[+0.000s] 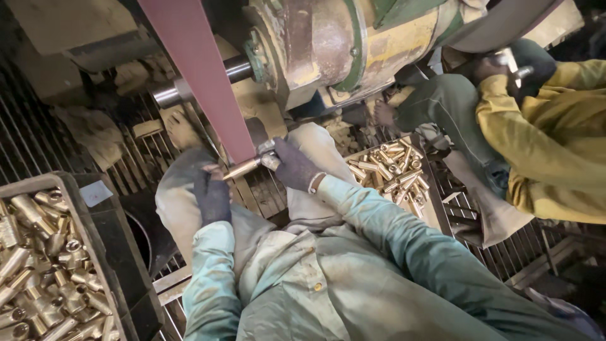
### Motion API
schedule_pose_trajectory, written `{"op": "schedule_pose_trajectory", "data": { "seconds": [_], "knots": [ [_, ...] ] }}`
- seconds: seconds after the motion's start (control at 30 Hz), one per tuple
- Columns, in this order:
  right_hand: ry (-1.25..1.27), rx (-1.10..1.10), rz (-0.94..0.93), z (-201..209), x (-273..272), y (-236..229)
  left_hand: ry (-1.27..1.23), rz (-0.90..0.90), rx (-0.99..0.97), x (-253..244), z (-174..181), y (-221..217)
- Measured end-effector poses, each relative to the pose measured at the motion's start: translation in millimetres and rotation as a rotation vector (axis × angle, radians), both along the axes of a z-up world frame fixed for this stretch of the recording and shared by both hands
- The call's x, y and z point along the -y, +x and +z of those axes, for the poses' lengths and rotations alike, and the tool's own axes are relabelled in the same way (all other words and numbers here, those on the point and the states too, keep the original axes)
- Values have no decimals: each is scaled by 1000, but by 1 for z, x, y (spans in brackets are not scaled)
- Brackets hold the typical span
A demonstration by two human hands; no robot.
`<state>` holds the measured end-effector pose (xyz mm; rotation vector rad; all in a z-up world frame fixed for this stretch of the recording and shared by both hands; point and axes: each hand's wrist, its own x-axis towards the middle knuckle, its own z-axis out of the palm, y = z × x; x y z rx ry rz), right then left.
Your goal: The person repeatedly picks up brass-colored metal parts from a bin and presses them against a moving belt sander to smooth or deburr the surfaces. After each part is processed, it is placed into a separate bin. The task is performed one at a time in a repetitive cycle.
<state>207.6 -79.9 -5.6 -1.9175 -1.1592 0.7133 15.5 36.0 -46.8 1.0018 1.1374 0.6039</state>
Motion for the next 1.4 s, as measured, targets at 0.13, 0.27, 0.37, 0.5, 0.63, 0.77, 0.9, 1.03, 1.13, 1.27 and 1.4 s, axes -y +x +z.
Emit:
{"op": "schedule_pose_trajectory", "data": {
  "seconds": [0.13,0.27,0.37,0.5,0.63,0.77,0.9,1.03,1.13,1.27,1.4],
  "knots": [
    [-102,80,-54,-9,-6,1,59,-11,7,-2,-12,4],
    [-141,123,-79,-19,-6,-1,47,6,18,1,-21,1],
    [-225,104,-61,-24,-12,1,58,18,-4,-1,-25,5],
    [-259,71,-91,-25,-14,1,29,30,-25,-2,-29,5],
    [-281,51,-106,-21,-17,0,-65,56,-37,-3,-35,7],
    [-217,48,-107,-15,-20,0,-26,67,-7,-4,-40,8],
    [-265,-56,-133,-15,-23,1,-7,58,-32,-4,-41,9],
    [-252,-91,-134,-33,-23,3,-82,84,-69,-4,-39,11],
    [-226,-91,-146,-54,-22,4,13,89,-56,-4,-35,12],
    [-111,36,-173,-64,-28,6,-35,72,-33,-5,-31,11],
    [-340,-259,-226,-41,-40,8,148,29,-22,-8,-31,15]
  ]
}}
